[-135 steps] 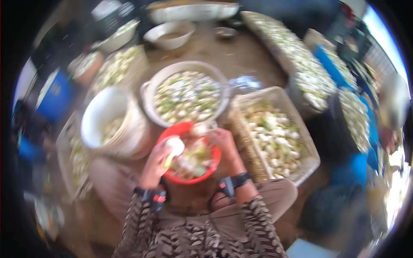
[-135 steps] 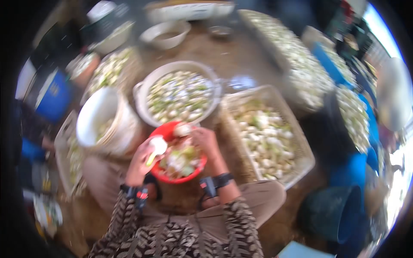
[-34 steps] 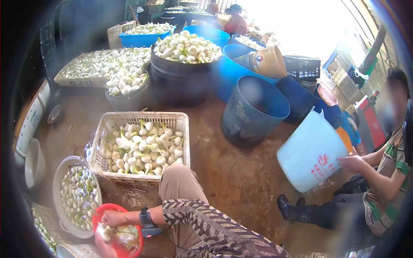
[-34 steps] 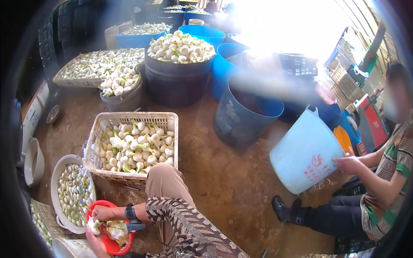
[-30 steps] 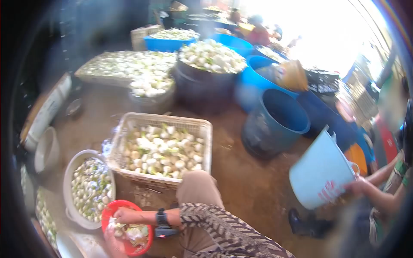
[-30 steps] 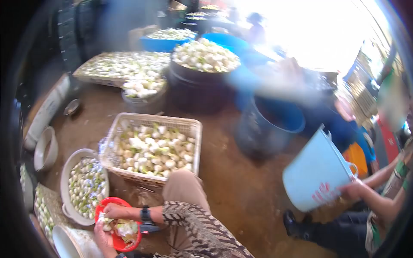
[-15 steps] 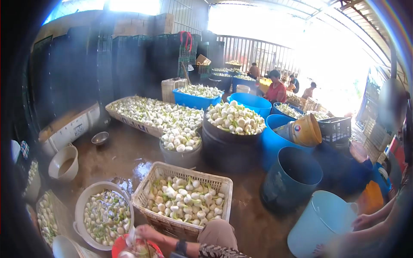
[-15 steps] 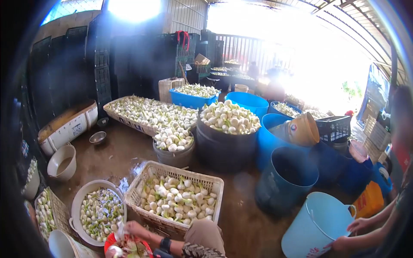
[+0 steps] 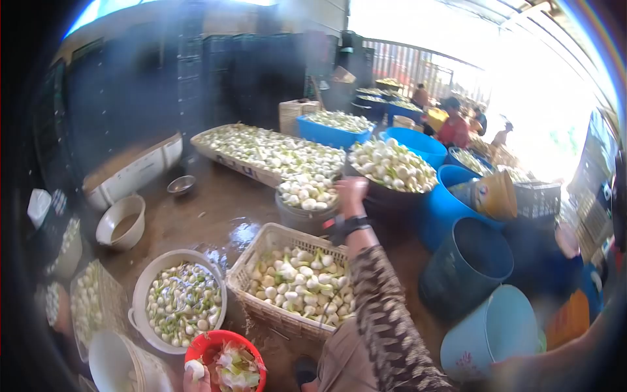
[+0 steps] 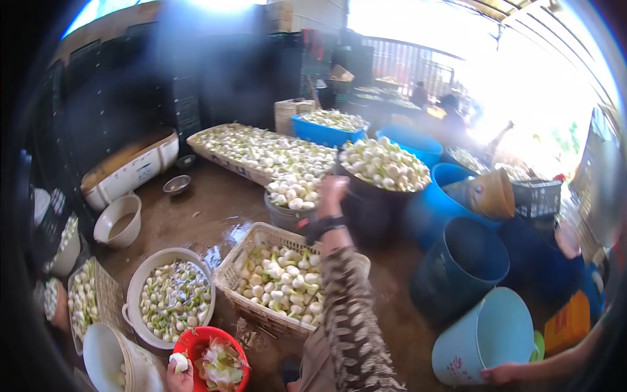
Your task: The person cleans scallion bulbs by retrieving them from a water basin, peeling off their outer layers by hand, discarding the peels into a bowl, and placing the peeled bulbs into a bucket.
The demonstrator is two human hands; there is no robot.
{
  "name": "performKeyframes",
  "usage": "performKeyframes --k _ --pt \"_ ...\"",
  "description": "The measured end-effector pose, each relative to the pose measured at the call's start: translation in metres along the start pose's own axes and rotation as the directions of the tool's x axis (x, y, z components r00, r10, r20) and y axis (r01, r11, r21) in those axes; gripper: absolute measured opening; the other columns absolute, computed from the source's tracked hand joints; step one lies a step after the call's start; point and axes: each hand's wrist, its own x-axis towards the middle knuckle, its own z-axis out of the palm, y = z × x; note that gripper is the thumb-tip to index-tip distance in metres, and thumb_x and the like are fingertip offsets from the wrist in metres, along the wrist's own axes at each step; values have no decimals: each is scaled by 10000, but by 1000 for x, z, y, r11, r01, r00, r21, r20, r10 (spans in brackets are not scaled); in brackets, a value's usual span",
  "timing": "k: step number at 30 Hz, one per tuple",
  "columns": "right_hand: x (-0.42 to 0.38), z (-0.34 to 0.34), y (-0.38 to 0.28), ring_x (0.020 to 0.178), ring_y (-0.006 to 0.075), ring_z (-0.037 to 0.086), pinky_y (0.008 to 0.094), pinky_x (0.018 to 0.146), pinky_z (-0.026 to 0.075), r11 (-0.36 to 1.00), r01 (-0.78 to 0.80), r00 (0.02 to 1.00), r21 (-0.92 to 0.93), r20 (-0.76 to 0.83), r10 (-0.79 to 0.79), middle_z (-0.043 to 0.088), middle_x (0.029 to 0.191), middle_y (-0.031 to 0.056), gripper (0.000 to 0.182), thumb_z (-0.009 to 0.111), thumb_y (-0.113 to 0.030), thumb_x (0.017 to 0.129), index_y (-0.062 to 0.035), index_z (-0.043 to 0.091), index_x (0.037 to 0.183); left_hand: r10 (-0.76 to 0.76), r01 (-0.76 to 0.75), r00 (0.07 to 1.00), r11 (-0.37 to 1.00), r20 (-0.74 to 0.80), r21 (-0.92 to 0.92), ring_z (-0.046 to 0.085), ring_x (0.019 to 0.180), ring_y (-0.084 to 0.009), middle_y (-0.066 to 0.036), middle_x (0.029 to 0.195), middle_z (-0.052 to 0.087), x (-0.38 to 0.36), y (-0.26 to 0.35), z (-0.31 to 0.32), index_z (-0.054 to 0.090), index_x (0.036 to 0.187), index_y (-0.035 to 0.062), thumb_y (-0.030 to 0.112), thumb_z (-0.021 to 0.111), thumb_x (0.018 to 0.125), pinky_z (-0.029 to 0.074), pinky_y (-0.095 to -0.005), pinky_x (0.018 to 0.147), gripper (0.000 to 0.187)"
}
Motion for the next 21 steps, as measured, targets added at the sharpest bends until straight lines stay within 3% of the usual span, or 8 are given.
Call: performKeyframes --k 2,3,5,7,9,11,13,21 --pt "77 -66 28 467 203 512 315 399 406 844 2 985 536 143 -94 545 642 89 126 501 -223 850 -108 550 833 129 -65 954 970 -271 236 568 972 -245 -178 1067 595 -18 1 26 543 1080 -43 118 525 880 458 -352 851 258" --pt "0 -40 -75 472 198 505 298 398 378 941 -305 934 -147 -236 267 541 647 73 117 506 -240 852 -143 556 893 312 -205 948 750 -62 629 571 962 -255 -187 1066 592 -12 -2 13 542 1097 -41 130 527 871 457 -352 847 284" --pt "19 3 -42 471 185 510 294 394 382 949 -311 941 -42 124 314 548 654 73 91 518 -200 839 -127 548 885 370 -321 911 355 183 878 574 953 -264 -197 1064 588 15 -8 -34 540 1114 -38 142 529 863 455 -353 842 310" --pt "36 30 3 469 161 520 284 385 390 890 -422 670 171 721 179 562 669 74 62 543 -119 814 -95 531 870 -51 37 989 994 -137 -101 605 940 -218 -81 1067 618 61 -10 -96 542 1136 47 196 579 820 510 -369 754 352" --pt "-89 99 -74 540 173 581 308 418 433 949 59 852 -310 511 114 607 718 112 172 528 -83 810 -82 554 980 38 -38 999 999 -3 0 573 1000 -233 -104 1124 589 50 -9 -45 541 1106 41 119 611 778 482 -395 838 344" --pt "-85 173 22 559 165 576 285 478 453 681 -730 -59 64 986 -156 604 701 100 233 547 -65 805 -14 567 1031 82 -82 997 997 10 8 562 1047 -244 -103 1135 587 53 -8 -38 545 1110 23 104 587 793 452 -436 918 329" --pt "-276 166 -50 554 147 575 259 515 460 982 129 379 -138 922 79 610 680 86 244 573 -86 817 30 579 1031 184 -185 983 979 15 84 578 1008 -243 -110 1116 591 44 0 -7 494 1182 11 99 554 826 461 -443 908 372" --pt "-544 77 -35 645 130 642 263 572 500 969 97 15 -225 974 225 654 724 96 152 618 -108 837 35 657 870 273 -270 961 959 -31 89 616 906 -172 -107 1010 624 28 19 27 530 1116 -42 35 641 806 508 -293 798 338"
